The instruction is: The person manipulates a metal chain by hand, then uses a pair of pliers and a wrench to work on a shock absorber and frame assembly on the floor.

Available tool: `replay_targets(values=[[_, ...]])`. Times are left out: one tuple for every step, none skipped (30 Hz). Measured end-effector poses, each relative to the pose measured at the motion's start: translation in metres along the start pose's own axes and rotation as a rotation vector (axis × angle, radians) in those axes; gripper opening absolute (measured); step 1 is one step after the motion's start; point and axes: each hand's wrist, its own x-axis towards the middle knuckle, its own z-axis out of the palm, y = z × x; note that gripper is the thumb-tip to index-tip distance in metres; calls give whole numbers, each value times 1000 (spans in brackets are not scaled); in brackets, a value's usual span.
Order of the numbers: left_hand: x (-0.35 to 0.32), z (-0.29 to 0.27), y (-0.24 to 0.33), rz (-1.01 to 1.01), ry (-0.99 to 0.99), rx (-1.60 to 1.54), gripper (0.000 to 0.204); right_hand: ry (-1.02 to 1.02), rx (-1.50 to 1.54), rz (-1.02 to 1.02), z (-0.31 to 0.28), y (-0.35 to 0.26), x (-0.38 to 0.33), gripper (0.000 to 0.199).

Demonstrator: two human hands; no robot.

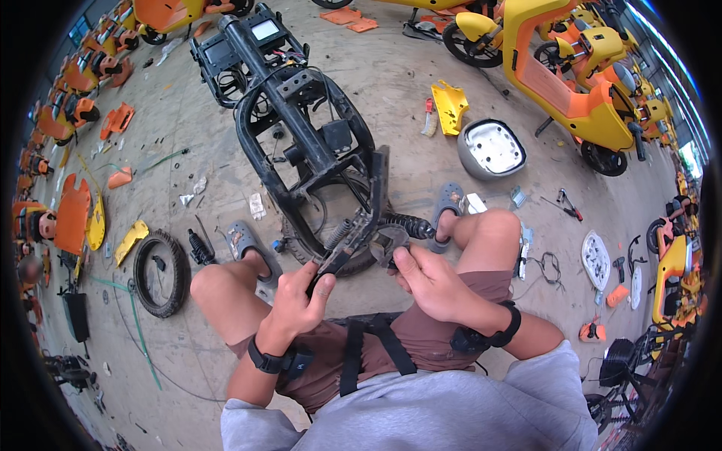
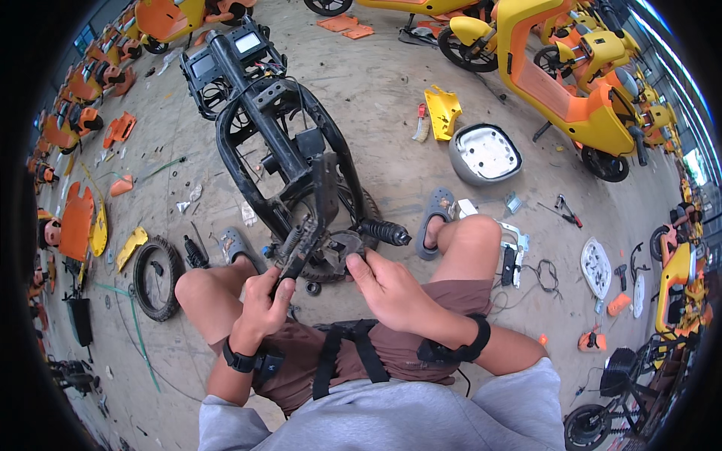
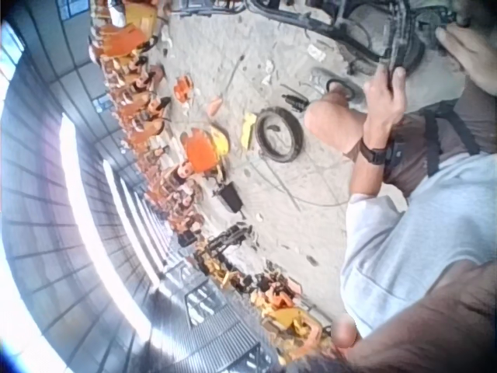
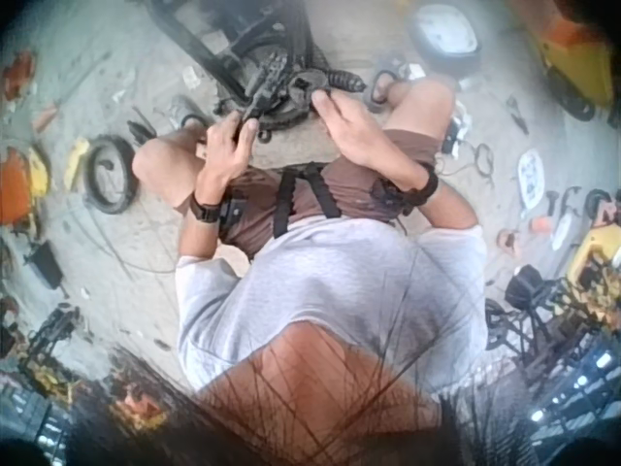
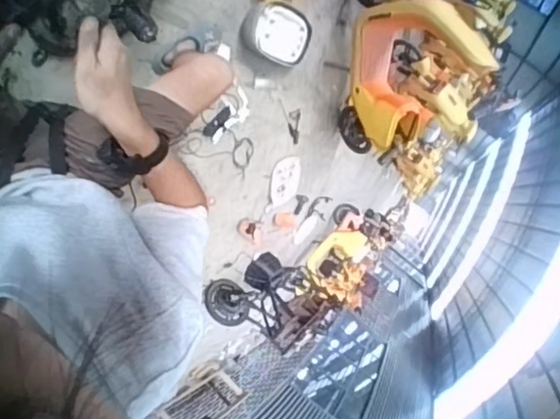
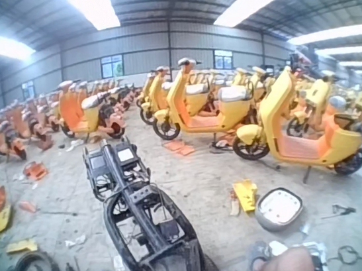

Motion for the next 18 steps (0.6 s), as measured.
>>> replay_targets(values=[[1, 2, 1, 12, -10, 18, 31, 25, -12, 22, 3, 1, 1, 49], [1, 3, 2, 22, -17, 38, 30, 47, -23, 42, 6, 2, 2, 49], [2, 4, 2, 20, -10, 56, 30, 66, 3, 35, 8, 4, 3, 50], [3, 4, 3, 18, -3, 75, 30, 85, 28, 28, 10, 6, 4, 51], [3, 5, 2, 13, 3, 92, 31, 103, 55, 23, 13, 8, 4, 51], [3, 4, 2, 6, 5, 86, 31, 115, 26, -6, 15, 7, 5, 53], [2, 2, 2, -1, 8, 81, 31, 128, -2, -35, 16, 6, 8, 54], [3, 1, 2, -5, 9, 73, 32, 144, -32, -65, 17, 5, 9, 56], [2, 1, 2, -29, 4, 63, 32, 112, 5, -28, 17, 5, 10, 55], [2, 1, 2, -52, 0, 53, 33, 81, 42, 9, 16, 4, 10, 54], [2, 0, 2, -74, -1, 46, 33, 49, 79, 43, 15, 3, 11, 54], [1, 0, 1, -80, -9, 44, 34, 63, 63, 30, 15, 3, 11, 52], [0, 0, 0, -86, -18, 42, 34, 77, 47, 17, 16, 4, 11, 49], [-1, 1, -1, -93, -25, 39, 34, 89, 31, 4, 17, 5, 10, 47], [-1, 1, 0, -101, -28, 24, 34, 88, 68, 3, 17, 7, 10, 46], [0, 0, 0, -110, -31, 8, 34, 88, 106, 2, 17, 8, 11, 46], [0, -1, 1, -119, -36, -3, 34, 88, 148, 0, 18, 9, 11, 45], [-1, 0, -1, -130, -36, -17, 34, 78, 166, 13, 19, 8, 11, 45]])
